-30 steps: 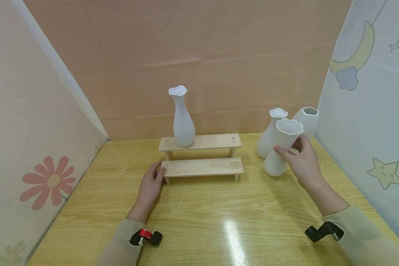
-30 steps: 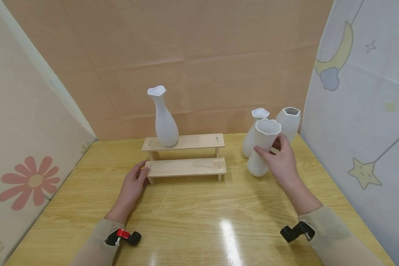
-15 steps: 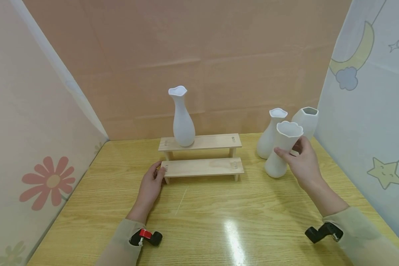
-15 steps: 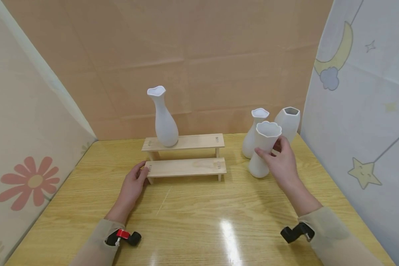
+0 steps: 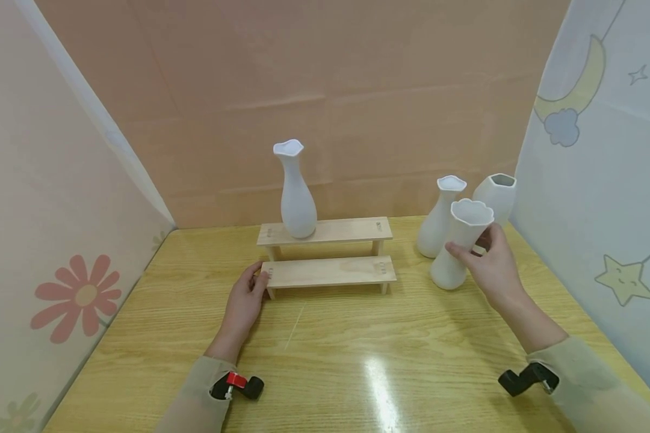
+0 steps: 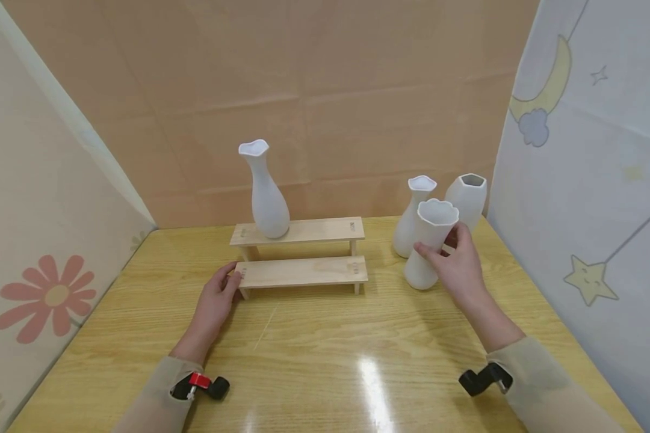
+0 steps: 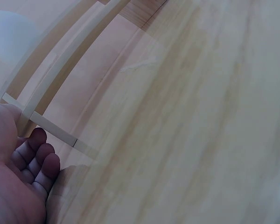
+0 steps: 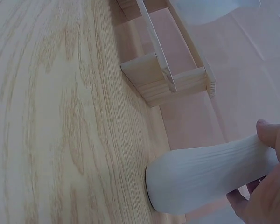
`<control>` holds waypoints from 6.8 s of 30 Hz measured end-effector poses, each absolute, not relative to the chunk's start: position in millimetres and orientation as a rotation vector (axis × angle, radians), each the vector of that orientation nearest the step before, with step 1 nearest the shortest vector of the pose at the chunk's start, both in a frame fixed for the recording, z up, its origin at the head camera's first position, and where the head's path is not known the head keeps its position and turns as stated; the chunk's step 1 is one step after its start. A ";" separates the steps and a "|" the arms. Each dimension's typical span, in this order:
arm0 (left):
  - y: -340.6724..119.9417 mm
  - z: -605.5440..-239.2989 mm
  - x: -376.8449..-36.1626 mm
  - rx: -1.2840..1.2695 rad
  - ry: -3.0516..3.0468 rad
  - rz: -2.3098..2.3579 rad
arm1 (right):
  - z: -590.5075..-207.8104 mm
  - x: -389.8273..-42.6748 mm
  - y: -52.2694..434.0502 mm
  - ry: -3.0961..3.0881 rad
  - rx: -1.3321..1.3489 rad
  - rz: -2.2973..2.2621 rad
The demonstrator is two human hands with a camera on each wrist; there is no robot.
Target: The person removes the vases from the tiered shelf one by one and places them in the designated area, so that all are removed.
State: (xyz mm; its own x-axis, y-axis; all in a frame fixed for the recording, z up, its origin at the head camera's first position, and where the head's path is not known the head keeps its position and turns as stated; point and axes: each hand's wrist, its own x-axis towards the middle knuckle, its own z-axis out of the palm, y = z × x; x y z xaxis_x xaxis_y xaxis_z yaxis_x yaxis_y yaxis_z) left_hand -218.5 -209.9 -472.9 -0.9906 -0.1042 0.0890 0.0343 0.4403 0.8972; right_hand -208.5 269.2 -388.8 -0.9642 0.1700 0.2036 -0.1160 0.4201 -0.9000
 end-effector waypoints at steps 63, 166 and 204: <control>-208.8 -476.9 -219.1 0.076 -2.544 -1.599 | -270.8 -211.3 110.8 -2.376 0.549 1.566; -207.0 -475.9 -224.1 0.050 -2.552 -1.573 | -309.2 -245.1 79.7 -2.465 0.601 1.774; -207.1 -474.7 -221.9 0.055 -2.542 -1.584 | -328.5 -133.5 240.9 -2.705 0.390 1.344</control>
